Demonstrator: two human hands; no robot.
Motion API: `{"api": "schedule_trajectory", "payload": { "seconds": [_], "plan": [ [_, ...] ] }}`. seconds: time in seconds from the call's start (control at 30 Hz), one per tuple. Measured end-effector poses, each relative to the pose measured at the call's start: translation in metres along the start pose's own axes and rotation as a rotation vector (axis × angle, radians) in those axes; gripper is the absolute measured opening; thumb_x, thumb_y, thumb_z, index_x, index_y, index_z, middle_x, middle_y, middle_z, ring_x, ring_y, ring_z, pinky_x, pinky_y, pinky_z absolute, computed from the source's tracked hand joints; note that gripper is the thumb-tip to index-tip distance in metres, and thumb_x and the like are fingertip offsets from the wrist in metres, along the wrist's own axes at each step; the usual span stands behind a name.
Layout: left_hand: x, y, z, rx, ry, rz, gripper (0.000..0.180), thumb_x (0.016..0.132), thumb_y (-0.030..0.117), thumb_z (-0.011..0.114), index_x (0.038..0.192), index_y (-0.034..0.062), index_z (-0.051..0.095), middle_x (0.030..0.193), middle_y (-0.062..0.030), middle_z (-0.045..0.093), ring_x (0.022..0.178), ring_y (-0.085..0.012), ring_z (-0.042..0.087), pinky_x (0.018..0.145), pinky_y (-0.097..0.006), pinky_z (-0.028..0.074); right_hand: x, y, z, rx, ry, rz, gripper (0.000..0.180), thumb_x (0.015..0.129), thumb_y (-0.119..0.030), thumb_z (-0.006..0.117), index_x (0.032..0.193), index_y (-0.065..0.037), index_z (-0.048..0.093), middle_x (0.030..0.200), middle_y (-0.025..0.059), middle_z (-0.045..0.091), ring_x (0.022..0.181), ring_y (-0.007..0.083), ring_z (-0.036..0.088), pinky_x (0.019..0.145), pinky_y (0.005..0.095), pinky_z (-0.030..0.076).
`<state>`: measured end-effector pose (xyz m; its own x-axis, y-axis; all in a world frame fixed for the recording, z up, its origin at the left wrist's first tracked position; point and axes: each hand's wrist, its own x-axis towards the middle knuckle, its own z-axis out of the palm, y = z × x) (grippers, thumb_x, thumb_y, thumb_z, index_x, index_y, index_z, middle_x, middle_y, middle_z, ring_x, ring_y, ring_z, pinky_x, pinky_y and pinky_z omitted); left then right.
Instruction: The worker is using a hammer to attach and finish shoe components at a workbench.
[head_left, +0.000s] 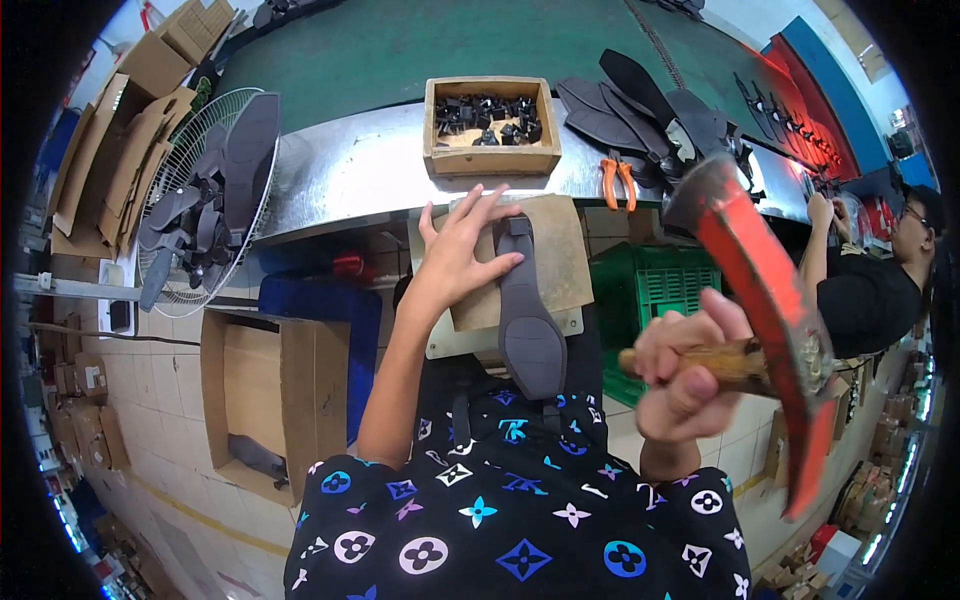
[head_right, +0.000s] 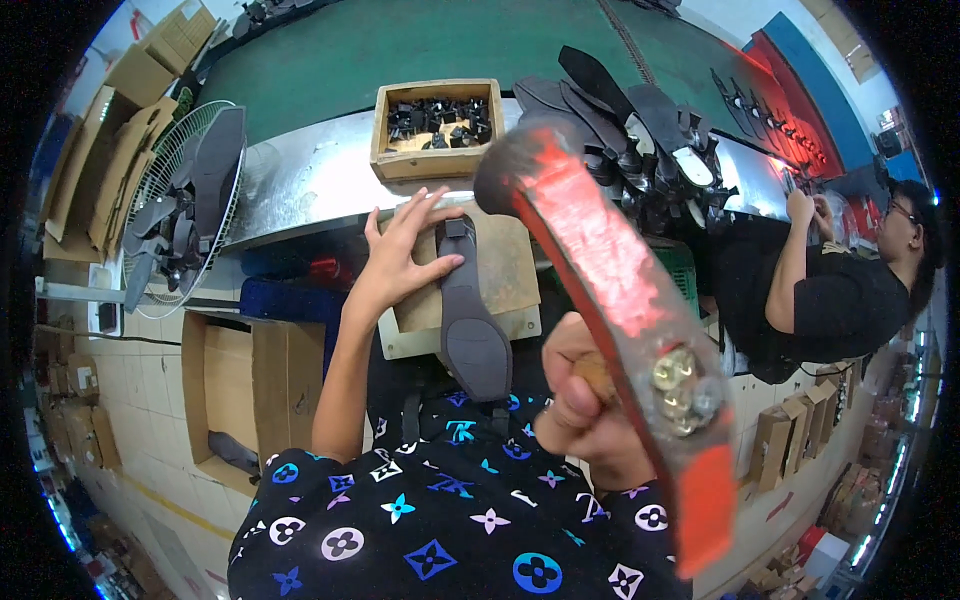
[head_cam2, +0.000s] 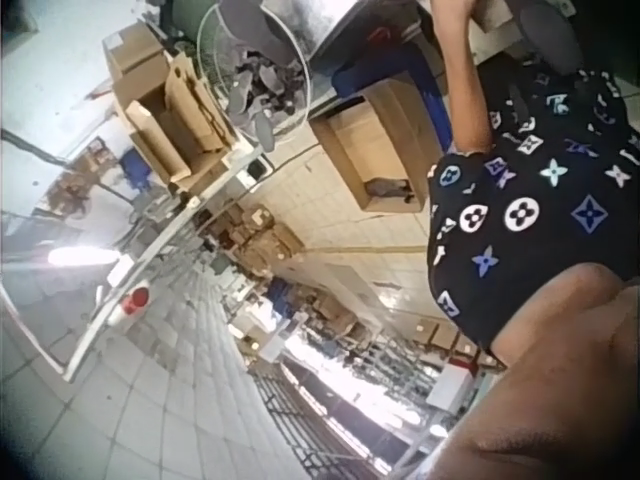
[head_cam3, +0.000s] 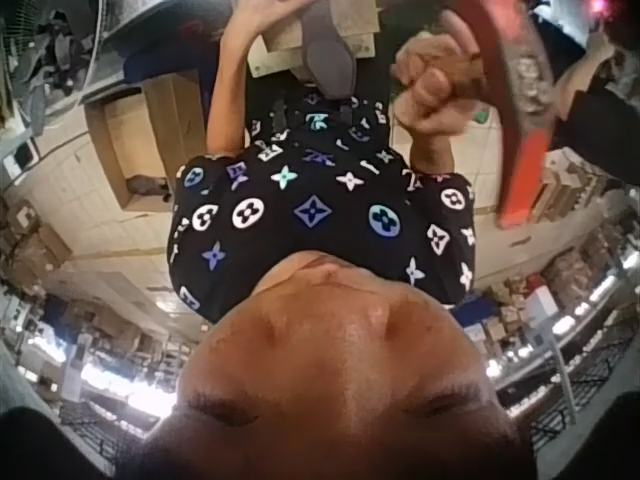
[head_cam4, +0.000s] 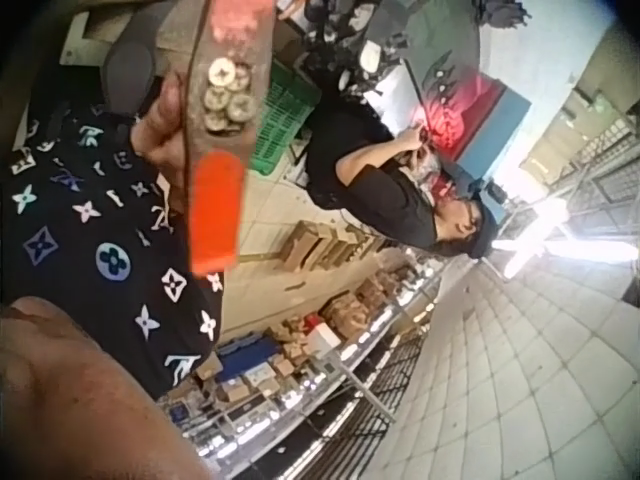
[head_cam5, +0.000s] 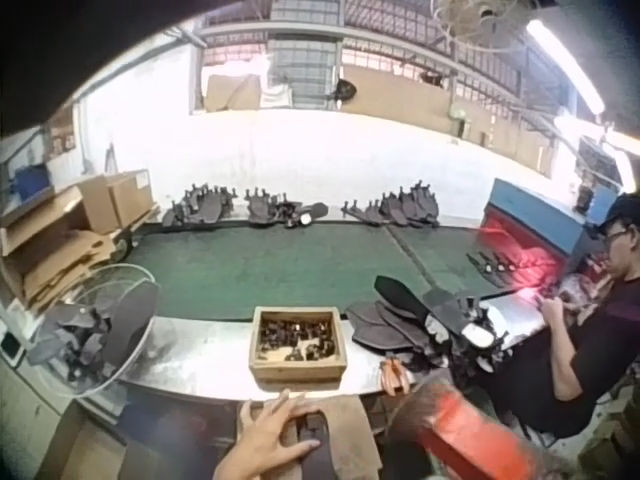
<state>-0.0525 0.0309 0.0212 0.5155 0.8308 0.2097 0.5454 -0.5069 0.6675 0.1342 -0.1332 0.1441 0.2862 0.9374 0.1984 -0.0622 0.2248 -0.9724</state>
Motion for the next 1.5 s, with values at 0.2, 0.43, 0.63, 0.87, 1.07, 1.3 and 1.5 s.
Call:
{"api": "schedule_trajectory", "payload": {
  "seconds": [0.2, 0.43, 0.63, 0.87, 1.07, 1.3, 1.5],
  "plan": [
    [-0.002, -0.003, 0.003, 0.114, 0.089, 0.175, 0.032, 0.087, 0.027, 0.070, 0.117, 0.0169, 0.070, 0.123, 0.0000, 0.067, 0.135, -0.0294, 0.046, 0.111, -0.064, 0.015, 0.032, 0.045, 0.004, -0.671, -0.213, -0.321, 0.017, 0.097, -0.008, 0.058, 0.108, 0.004, 0.061, 0.075, 0.0201, 0.063, 0.065, 0.0395, 0.063, 0.058, 0.0463, 0.049],
    [-0.062, 0.077, -0.042, -0.720, -0.230, 0.032, 0.023, 0.090, 0.017, 0.064, 0.102, -0.0001, 0.072, 0.095, -0.0116, 0.069, 0.085, -0.0211, 0.067, 0.078, -0.029, 0.051, 0.057, 0.064, -0.007, -0.844, -0.188, -0.386, 0.035, 0.092, -0.011, 0.065, 0.123, 0.002, 0.058, 0.095, 0.0173, 0.066, 0.073, 0.0352, 0.066, 0.065, 0.0406, 0.053],
    [-0.092, 0.120, -0.052, -1.407, -0.381, -0.523, 0.025, 0.099, 0.020, 0.059, 0.103, -0.0024, 0.071, 0.095, -0.0054, 0.068, 0.089, -0.0107, 0.062, 0.081, -0.024, 0.046, 0.068, 0.069, 0.000, -1.163, -0.648, -0.443, 0.025, 0.096, -0.015, 0.060, 0.117, -0.002, 0.064, 0.108, 0.0151, 0.060, 0.097, 0.0354, 0.062, 0.079, 0.0415, 0.052],
    [-0.093, 0.117, -0.058, -1.449, -0.638, -0.369, 0.027, 0.100, 0.022, 0.060, 0.108, -0.0001, 0.072, 0.098, -0.0039, 0.071, 0.094, -0.0090, 0.062, 0.087, -0.025, 0.046, 0.056, 0.024, -0.010, -0.089, -0.987, -0.202, 0.038, 0.086, -0.032, 0.075, 0.096, 0.005, 0.071, 0.092, 0.0148, 0.068, 0.080, 0.0290, 0.066, 0.071, 0.0364, 0.052],
    [-0.087, 0.119, -0.061, -1.445, -0.807, -0.163, 0.025, 0.099, 0.021, 0.062, 0.108, 0.0019, 0.074, 0.095, -0.0070, 0.073, 0.088, -0.0103, 0.064, 0.082, -0.026, 0.048, 0.059, 0.008, -0.006, 0.009, -1.133, -0.233, 0.034, 0.085, -0.024, 0.078, 0.092, 0.008, 0.068, 0.082, 0.0144, 0.066, 0.068, 0.0255, 0.063, 0.059, 0.0340, 0.049],
    [-0.085, 0.098, -0.070, -0.815, -0.097, -0.346, 0.023, 0.096, 0.015, 0.062, 0.109, -0.0006, 0.072, 0.093, -0.0073, 0.072, 0.081, -0.0099, 0.063, 0.075, -0.025, 0.050, 0.071, 0.025, -0.011, -0.420, -0.887, -0.122, 0.059, 0.082, -0.024, 0.079, 0.134, -0.002, 0.059, 0.091, 0.0081, 0.064, 0.073, 0.0174, 0.062, 0.066, 0.0294, 0.051],
    [-0.087, -0.006, -0.189, -0.035, 1.102, -0.312, 0.031, 0.102, 0.027, 0.059, 0.118, 0.0023, 0.070, 0.115, -0.0066, 0.069, 0.101, -0.0151, 0.062, 0.095, -0.031, 0.047, 0.119, 0.052, -0.087, -1.009, 0.115, -0.408, 0.034, 0.090, -0.026, 0.069, 0.110, 0.002, 0.064, 0.095, 0.0164, 0.066, 0.088, 0.0346, 0.066, 0.078, 0.0418, 0.053]
  ]
}}
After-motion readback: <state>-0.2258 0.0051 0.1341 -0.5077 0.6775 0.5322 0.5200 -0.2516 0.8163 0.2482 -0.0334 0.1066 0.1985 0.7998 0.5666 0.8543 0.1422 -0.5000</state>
